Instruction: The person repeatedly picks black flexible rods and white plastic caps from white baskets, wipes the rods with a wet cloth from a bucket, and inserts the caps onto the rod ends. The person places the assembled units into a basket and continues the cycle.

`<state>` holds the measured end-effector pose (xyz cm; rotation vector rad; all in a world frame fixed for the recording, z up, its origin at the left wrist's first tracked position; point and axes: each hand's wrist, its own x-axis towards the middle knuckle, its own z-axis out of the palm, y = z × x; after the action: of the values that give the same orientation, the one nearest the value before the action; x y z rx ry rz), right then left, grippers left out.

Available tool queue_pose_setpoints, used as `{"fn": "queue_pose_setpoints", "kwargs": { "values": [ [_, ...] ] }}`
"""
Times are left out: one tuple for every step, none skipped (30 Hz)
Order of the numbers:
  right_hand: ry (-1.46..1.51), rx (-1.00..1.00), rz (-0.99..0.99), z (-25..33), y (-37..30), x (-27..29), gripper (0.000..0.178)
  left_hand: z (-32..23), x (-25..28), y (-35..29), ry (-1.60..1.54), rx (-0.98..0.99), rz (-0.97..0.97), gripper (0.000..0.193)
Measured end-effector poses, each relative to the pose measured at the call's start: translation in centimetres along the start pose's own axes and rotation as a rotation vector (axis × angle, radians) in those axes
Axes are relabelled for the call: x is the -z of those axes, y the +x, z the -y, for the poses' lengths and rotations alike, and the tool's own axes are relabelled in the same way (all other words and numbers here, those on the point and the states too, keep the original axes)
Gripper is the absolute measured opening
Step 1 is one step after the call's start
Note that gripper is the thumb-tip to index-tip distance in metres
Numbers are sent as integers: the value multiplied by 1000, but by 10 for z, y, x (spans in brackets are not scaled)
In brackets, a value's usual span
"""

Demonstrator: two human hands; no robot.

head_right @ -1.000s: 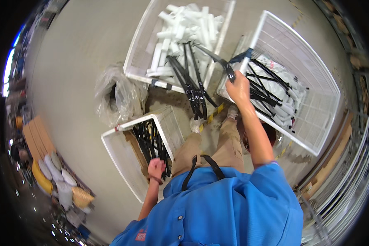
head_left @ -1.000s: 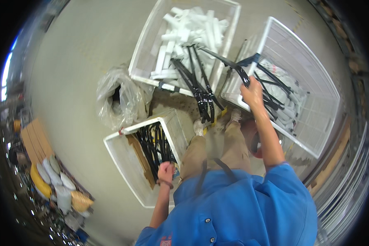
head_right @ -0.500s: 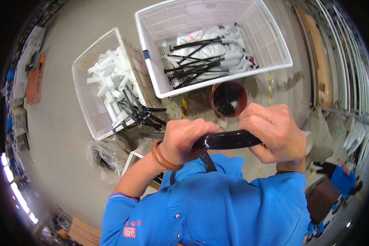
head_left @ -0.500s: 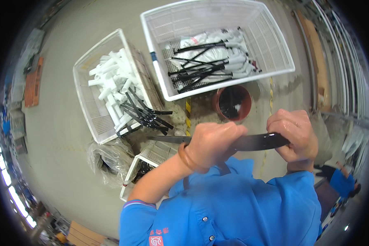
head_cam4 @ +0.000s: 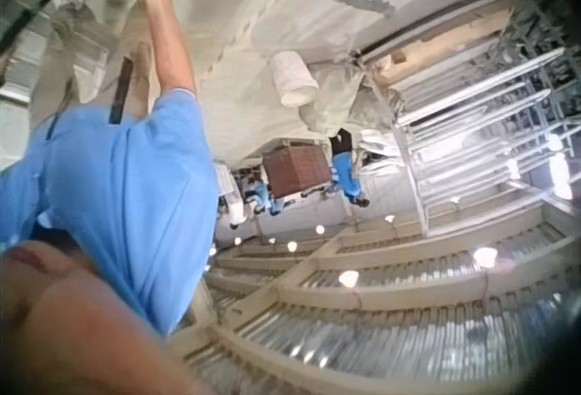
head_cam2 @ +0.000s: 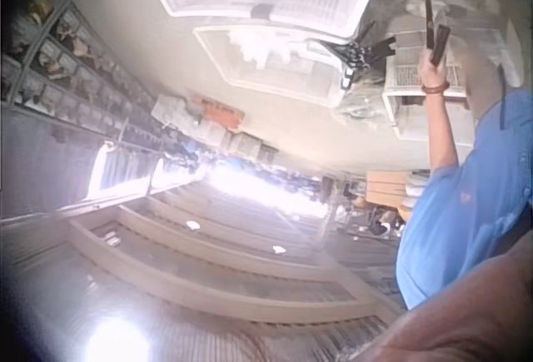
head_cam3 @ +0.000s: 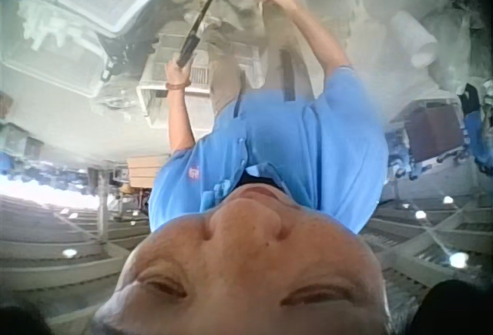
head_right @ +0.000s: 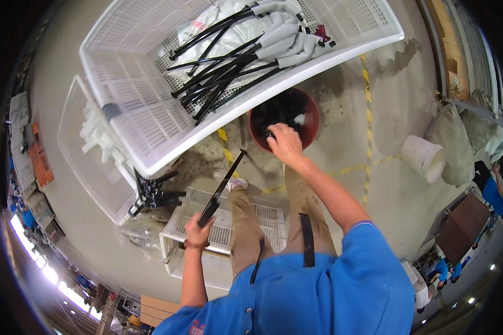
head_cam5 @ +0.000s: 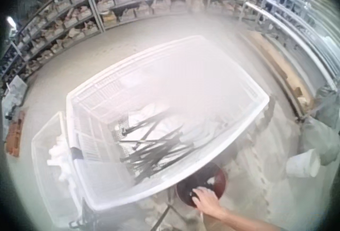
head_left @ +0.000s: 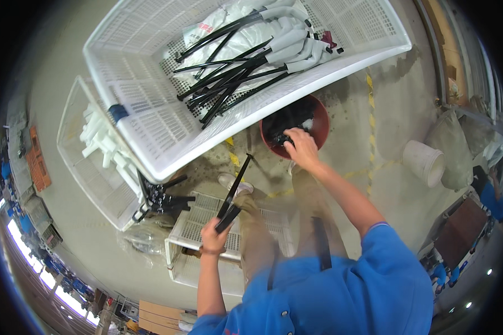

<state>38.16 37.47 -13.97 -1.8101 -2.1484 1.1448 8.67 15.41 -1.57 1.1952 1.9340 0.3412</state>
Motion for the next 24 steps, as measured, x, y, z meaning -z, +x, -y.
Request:
{"fn": "queue_pose_setpoints", "kwargs": {
  "values": [
    [-150,-130,11,-35,22,-30,50,16,-3,-1,25,-18,-41,27],
    [-172,-107,-13,-70,45,-58,61,28,-8,-2,29,6,-68,25],
    [-218,-126,-25,-102,65,-90,60,35,-15,-7,-20,118,-82,23],
    [-274,-199,18,-128,85,-125,59,42,-16,-6,122,77,-145,21],
    [-335,-240,30,-155,106,-156,58,46,-18,-7,112,193,-142,17],
    [-344,-354,170,-179,127,-188,56,48,-22,-4,-17,305,-232,12],
    [-366,-459,293,-197,142,-221,53,48,-24,-3,-64,195,-332,14],
    [-328,-422,155,-215,147,-248,48,48,-27,1,-249,91,-400,19],
    [-352,-389,211,-226,168,-276,50,43,-31,1,-445,157,-413,25],
    [-349,-399,201,-241,176,-291,51,44,-32,8,-471,100,-457,29],
    [-369,-413,228,-251,184,-302,51,44,-36,13,-491,60,-476,34],
    [-386,-420,252,-256,191,-309,52,43,-37,14,-518,49,-485,38],
    [-398,-430,280,-258,196,-309,53,42,-38,14,-542,98,-529,41],
    [-408,-432,300,-256,200,-305,54,43,-41,12,-557,101,-562,43],
    [-416,-427,313,-251,203,-296,54,43,-43,8,-550,129,-566,43],
    [-421,-418,326,-244,203,-283,55,44,-47,3,-590,133,-590,42],
    [-417,-408,334,-233,201,-267,56,45,-50,-4,-632,133,-610,43],
    [-424,-399,335,-220,196,-248,56,45,-51,-10,-667,167,-533,45],
    [-426,-387,329,-208,192,-226,57,45,-53,-16,-626,219,-517,48],
    [-426,-376,327,-196,185,-202,58,44,-54,-19,-623,208,-479,45],
    [-429,-273,324,-187,174,-175,59,42,-56,-19,-440,229,-478,40],
    [-405,-343,312,-177,159,-149,59,39,-56,-15,-460,250,-426,35],
    [-391,-326,302,-169,142,-120,60,33,-58,-9,-573,323,-414,32],
    [-361,-281,282,-160,126,-92,60,28,-54,3,-303,181,-403,32]
  ]
}}
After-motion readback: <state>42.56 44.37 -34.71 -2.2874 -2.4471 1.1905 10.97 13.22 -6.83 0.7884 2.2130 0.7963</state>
